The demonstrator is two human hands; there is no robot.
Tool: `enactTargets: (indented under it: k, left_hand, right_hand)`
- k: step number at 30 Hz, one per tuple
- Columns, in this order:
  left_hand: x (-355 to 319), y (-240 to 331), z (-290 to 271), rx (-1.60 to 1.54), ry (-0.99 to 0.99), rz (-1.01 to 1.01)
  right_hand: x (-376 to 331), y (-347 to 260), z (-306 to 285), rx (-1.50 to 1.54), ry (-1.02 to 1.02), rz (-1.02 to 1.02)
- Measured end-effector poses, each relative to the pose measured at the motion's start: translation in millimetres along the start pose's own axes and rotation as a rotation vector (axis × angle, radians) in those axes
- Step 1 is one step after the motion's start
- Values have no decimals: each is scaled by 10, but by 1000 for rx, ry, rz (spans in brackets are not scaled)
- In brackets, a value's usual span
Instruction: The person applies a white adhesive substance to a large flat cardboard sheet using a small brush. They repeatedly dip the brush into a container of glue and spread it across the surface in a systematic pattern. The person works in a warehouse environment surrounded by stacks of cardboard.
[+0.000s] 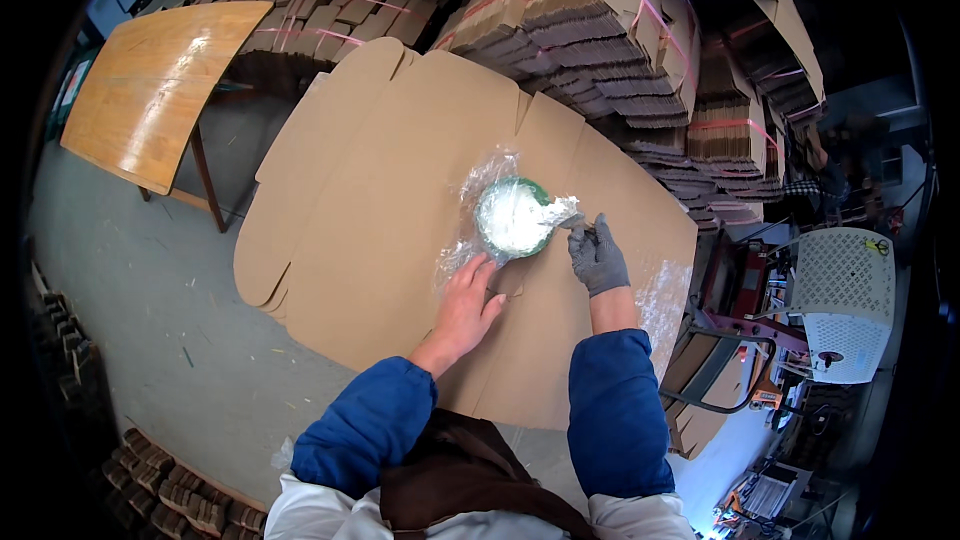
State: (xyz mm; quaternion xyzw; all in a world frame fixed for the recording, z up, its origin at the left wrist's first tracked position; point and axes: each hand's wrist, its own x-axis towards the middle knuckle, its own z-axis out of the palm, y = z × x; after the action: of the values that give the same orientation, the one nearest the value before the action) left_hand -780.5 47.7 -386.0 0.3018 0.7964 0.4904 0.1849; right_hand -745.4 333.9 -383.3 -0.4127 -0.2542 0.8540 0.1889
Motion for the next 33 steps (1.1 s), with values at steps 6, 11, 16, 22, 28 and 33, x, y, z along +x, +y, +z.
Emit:
enactTargets:
  k: [6, 11, 16, 22, 28, 33]
  left_hand:
    - [12, -40, -30, 22, 3, -1]
    - [21, -96, 21, 11, 9, 12]
    - [86, -76, 21, 0, -12, 9]
    - [34, -117, 98, -129, 143, 3]
    - [-106, 317, 335, 101, -82, 350]
    - [463, 664, 1382, 357, -362, 524]
  right_hand:
    - [-139, -4, 571, -753, 3, -297]
    - [-173, -62, 925, -1347, -68, -448]
    - [7, -117, 890, -1477, -157, -460]
    - [-213, -418, 796, -542, -243, -113]
    - [-722, -1587, -255, 253, -257, -248]
    - [-1143, -2509, -1725, 361, 24, -653]
